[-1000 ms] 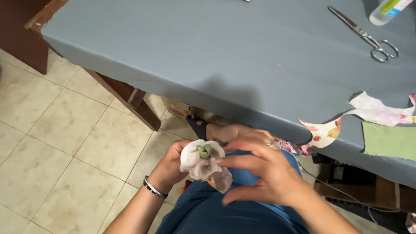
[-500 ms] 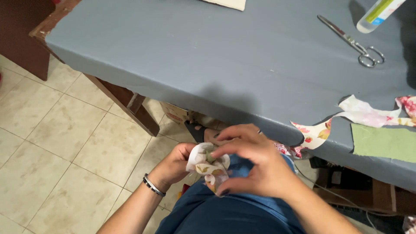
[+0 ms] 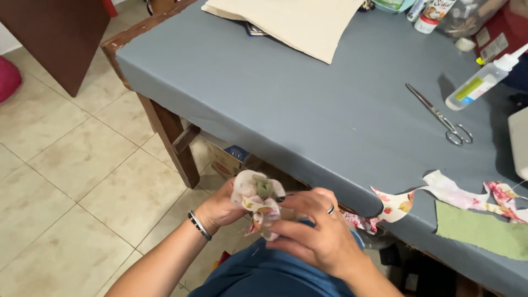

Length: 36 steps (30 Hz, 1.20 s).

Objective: Creating decorative flowers by cutting fabric scraps into petal shapes and gluing them onto a central stem.

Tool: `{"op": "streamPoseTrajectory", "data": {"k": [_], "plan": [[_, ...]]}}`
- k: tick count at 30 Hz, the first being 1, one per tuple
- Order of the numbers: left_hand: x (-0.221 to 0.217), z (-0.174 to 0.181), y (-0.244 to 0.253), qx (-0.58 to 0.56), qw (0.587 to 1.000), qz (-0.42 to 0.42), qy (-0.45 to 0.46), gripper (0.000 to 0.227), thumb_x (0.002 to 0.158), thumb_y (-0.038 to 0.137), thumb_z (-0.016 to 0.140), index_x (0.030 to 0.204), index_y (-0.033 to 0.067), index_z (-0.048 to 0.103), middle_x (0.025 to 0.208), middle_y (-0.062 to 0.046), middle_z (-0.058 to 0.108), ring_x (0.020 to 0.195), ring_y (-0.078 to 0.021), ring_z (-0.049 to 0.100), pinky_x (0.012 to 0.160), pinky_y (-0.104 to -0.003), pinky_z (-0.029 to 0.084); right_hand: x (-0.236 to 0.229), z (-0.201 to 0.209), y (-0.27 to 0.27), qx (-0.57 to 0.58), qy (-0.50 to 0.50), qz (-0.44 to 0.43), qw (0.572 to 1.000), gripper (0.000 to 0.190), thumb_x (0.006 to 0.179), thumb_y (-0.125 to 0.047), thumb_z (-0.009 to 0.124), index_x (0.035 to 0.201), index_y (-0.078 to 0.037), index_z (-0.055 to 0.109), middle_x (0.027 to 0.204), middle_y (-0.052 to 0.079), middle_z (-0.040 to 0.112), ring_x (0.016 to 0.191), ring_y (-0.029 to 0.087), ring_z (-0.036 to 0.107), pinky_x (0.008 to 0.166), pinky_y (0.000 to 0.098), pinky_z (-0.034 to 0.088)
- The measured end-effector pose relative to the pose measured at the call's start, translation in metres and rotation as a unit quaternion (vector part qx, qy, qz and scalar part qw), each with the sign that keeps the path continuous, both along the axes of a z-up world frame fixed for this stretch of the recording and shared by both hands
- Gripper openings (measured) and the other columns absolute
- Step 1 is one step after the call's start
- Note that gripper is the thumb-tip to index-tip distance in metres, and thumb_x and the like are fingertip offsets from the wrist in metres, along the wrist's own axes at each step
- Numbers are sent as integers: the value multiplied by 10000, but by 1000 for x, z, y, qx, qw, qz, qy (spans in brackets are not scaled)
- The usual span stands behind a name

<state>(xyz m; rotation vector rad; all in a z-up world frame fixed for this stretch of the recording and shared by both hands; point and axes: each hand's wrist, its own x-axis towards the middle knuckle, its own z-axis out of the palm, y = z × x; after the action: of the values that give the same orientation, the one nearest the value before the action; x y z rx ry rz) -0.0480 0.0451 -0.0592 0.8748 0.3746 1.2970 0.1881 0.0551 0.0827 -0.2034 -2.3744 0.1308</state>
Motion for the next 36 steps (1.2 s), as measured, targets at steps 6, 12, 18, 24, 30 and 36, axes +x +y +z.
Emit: {"op": "streamPoseTrajectory", "data": {"k": [6,12,18,24,30,36], "plan": [[13,-3,-6,-41,997,14,-60,543,772,142,903,1230,-19,658,1095,-133,750,947,-230,717,817,-332,589,-1,4,6,-242,92,-64,964,156,934,-243,685,949,-113,770,1116,96,662,1044,212,673,902,322,542],[25,29,-4,-124,959,167,-191,271,817,-8,764,1075,-85,731,1055,-242,760,975,-386,737,915,-446,594,8,-4,13,-305,210,-99,924,368,1060,-351,487,1026,-65,716,1041,67,725,1134,208,633,1027,335,492],[24,130,-17,-170,903,361,-162,140,907,-63,685,1047,-64,698,961,-197,760,830,-234,710,821,-328,592,-1,-15,13,-336,222,-78,912,318,1046,-254,515,950,-64,751,978,62,741,1074,202,665,996,333,497],[23,153,-26,-160,899,377,-157,194,896,-82,677,1085,-120,699,1023,-240,759,869,-258,697,776,-378,588,-6,-17,12,-369,216,-73,901,315,1021,-239,545,921,-38,766,962,82,749,959,177,689,822,292,559],[15,139,-30,-123,936,295,-146,189,882,-100,636,1068,-70,630,931,-248,721,757,-287,685,645,-390,565,-12,-8,6,-368,187,-79,907,172,969,-159,626,1009,-70,768,1069,70,715,1037,175,681,936,305,521],[7,119,-37,8,987,106,-122,426,878,16,742,1284,-61,641,1185,-200,737,1065,-279,714,912,-374,589,-26,-7,14,-507,131,145,839,769,982,-485,622,1516,13,381,1509,152,520,1356,255,543,1145,411,425]]}}
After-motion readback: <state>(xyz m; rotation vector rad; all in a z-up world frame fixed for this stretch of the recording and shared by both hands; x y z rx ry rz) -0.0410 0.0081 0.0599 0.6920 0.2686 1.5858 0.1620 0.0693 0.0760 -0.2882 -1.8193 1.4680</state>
